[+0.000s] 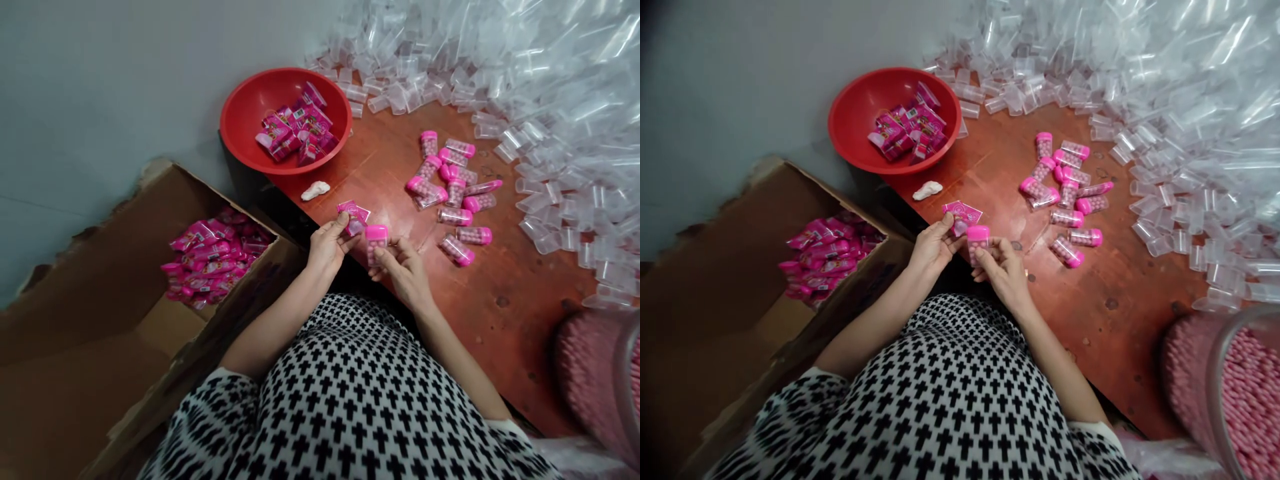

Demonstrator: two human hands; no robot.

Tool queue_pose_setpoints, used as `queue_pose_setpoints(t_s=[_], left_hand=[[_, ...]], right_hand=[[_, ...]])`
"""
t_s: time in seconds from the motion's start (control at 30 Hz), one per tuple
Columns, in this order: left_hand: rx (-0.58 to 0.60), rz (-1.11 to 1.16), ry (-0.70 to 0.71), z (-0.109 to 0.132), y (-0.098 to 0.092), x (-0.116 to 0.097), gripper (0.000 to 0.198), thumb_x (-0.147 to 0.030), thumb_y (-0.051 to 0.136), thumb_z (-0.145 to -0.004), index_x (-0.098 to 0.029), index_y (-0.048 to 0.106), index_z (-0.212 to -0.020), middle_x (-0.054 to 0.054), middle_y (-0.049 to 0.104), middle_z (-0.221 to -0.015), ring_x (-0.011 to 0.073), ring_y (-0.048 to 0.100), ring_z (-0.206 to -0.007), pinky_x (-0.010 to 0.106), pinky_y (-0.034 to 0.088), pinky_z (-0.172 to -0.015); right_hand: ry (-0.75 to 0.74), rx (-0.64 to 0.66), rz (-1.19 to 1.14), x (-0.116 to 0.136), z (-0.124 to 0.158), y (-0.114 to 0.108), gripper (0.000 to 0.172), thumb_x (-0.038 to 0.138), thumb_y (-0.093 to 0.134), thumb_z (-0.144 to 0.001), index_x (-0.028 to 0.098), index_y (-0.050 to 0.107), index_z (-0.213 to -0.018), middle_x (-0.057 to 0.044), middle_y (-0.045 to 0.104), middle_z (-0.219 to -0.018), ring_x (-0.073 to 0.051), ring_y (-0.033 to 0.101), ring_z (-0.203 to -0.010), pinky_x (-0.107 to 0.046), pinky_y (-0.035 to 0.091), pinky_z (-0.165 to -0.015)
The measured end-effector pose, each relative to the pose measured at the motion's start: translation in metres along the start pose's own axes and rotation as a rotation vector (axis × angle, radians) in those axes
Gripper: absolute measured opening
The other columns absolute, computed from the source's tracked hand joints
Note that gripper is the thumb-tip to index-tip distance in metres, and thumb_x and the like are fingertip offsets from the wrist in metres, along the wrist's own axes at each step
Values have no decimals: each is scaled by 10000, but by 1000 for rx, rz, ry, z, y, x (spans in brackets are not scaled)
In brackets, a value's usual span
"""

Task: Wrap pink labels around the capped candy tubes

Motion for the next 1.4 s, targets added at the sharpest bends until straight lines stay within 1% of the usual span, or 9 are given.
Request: queue_pose_setpoints(t_s=[0.2,0.37,0.47,0.57,0.67,0.83,1.03,1.2,1.4], left_hand=[[74,59,-15,6,9,4,303,-298,847,-639,-124,625,-751,12,681,-694,112,648,-622,258,544,-672],[125,21,43,10,14,4,371,-349,865,-595,-109,629,-754,8,669,-666,100,621,-553,224,500,-557],[173,-23,86,11,16,0,406,-366,877,-560,-115,624,-754,8,672,-673,104,623,-558,223,497,-556],[262,-92,86,13,21,-2,440,-341,894,-524,-115,632,-796,13,686,-708,109,630,-577,231,511,-579],[329,-153,24,14,24,0,439,-308,895,-522,-110,637,-817,16,682,-686,111,624,-564,234,514,-580],[321,-179,-54,12,24,4,367,-308,884,-534,-84,650,-706,36,663,-623,114,615,-561,237,509,-586],[419,-336,-93,10,26,-3,298,-294,875,-554,-84,693,-662,50,663,-613,110,584,-538,253,490,-566],[422,-437,-71,12,28,-8,306,-307,882,-540,-84,717,-668,72,688,-656,139,623,-584,295,524,-647],[424,-332,-25,17,30,-2,362,-397,853,-583,-81,703,-673,57,659,-625,111,585,-539,260,497,-578]], right_hand=[[-38,-99,34,-10,1,7,343,441,684,-803,192,555,-1001,29,683,-728,-83,628,-511,-191,548,-475],[-35,-64,-2,-10,-3,9,349,445,708,-775,190,563,-964,26,689,-711,-91,628,-497,-203,545,-459],[-24,-65,-48,-12,-6,9,345,454,716,-763,189,565,-925,23,691,-705,-98,630,-488,-212,542,-448],[-85,-101,-6,-13,-7,6,314,437,714,-772,194,571,-910,28,683,-705,-88,627,-503,-206,543,-469],[-154,-107,57,-15,-6,5,274,416,694,-800,200,572,-913,27,681,-720,-86,628,-526,-209,548,-493],[-180,-115,89,-15,-8,2,266,417,686,-804,195,574,-898,22,683,-720,-92,633,-535,-217,553,-500],[-75,-25,-109,-17,-13,2,340,461,734,-738,195,587,-890,39,678,-653,-95,609,-460,-208,519,-421],[-84,-97,-71,-15,-13,-3,326,426,752,-729,194,600,-899,30,696,-665,-92,611,-478,-198,513,-428],[-47,-73,-165,-19,-17,3,336,436,758,-715,199,582,-876,37,691,-662,-90,593,-440,-198,482,-397]])
Point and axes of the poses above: each hand's wrist, its own z-axis away from the middle knuckle, its own y-axis out of the palm, x = y × z, the point moved 4 cm from there along -z, towards the middle knuckle
